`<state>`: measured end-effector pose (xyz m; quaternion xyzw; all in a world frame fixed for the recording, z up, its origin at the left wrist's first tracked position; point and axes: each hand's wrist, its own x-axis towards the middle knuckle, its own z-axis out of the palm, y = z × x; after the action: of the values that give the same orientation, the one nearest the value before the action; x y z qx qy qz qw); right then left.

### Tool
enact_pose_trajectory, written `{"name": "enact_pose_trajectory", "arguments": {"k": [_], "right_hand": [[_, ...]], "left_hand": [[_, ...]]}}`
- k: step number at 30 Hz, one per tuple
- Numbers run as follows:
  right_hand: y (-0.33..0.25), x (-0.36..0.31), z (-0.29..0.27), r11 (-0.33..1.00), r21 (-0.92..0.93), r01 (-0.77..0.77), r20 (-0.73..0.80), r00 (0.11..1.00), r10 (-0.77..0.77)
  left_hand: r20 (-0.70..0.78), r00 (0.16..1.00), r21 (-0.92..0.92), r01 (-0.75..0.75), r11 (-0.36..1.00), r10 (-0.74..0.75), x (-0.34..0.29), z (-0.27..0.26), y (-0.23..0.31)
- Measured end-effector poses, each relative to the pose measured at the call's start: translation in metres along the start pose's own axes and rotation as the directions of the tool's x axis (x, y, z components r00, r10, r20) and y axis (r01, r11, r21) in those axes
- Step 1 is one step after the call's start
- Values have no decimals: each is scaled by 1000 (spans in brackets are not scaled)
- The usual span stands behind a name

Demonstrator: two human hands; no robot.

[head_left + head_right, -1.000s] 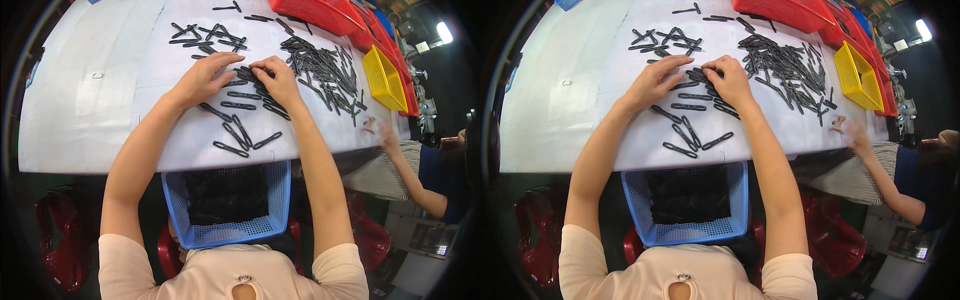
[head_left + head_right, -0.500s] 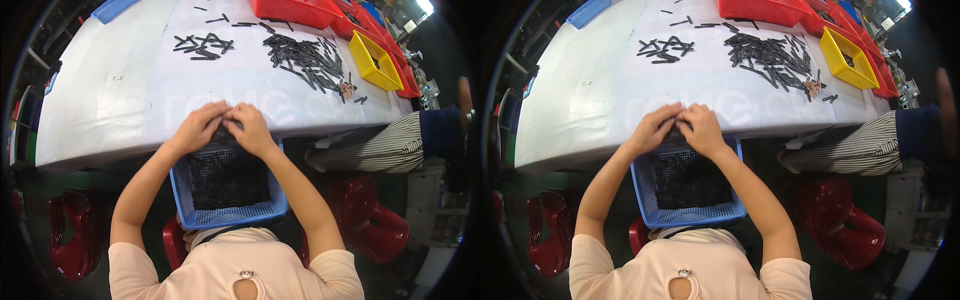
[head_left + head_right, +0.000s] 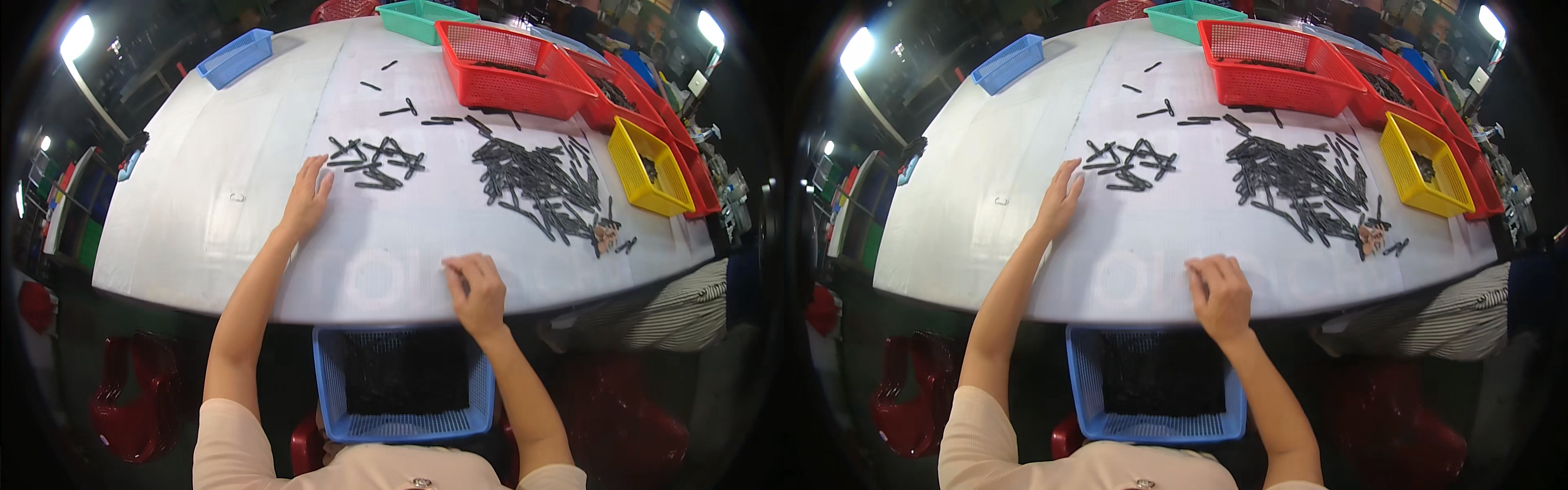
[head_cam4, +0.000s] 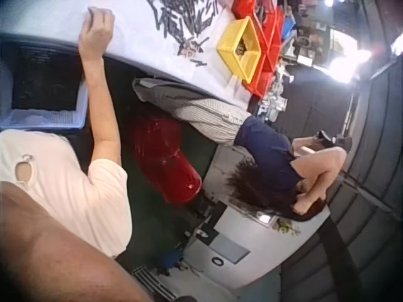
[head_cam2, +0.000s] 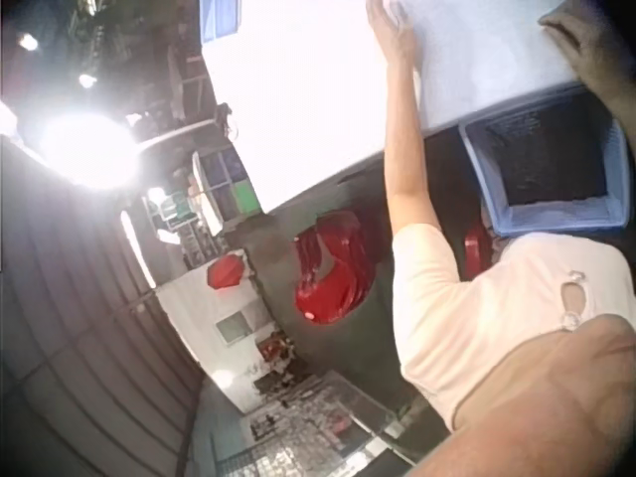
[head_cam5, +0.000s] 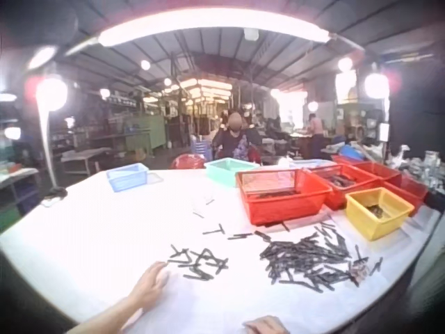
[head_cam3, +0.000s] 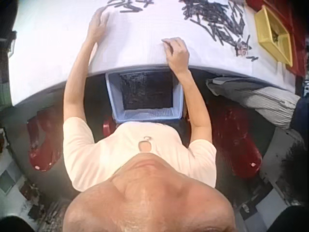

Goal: The person sorts black plastic components on a white table by picking them from a blue basket and arranging them into lines.

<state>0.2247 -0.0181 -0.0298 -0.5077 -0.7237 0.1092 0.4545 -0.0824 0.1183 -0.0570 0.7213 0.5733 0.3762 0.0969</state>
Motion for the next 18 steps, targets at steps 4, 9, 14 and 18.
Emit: {"name": "enact_pose_trajectory", "arguments": {"k": [4, 9, 14, 18], "right_hand": [[-3, -2, 6, 996, -80, 49, -7, 999, -50], [5, -8, 5, 992, -121, 27, 29, 999, -24], [3, -5, 1, 994, -100, 39, 1, 999, -39], [3, -3, 0, 994, -109, -29, 42, 999, 34]], "left_hand": [[5, 993, 221, 118, 968, -122, 81, 36, -39], [277, 957, 181, 38, 983, -88, 121, 93, -8], [544, 797, -96, -253, 963, 263, 98, 95, 65], [529, 767, -328, -209, 921, 363, 31, 81, 103]]}}
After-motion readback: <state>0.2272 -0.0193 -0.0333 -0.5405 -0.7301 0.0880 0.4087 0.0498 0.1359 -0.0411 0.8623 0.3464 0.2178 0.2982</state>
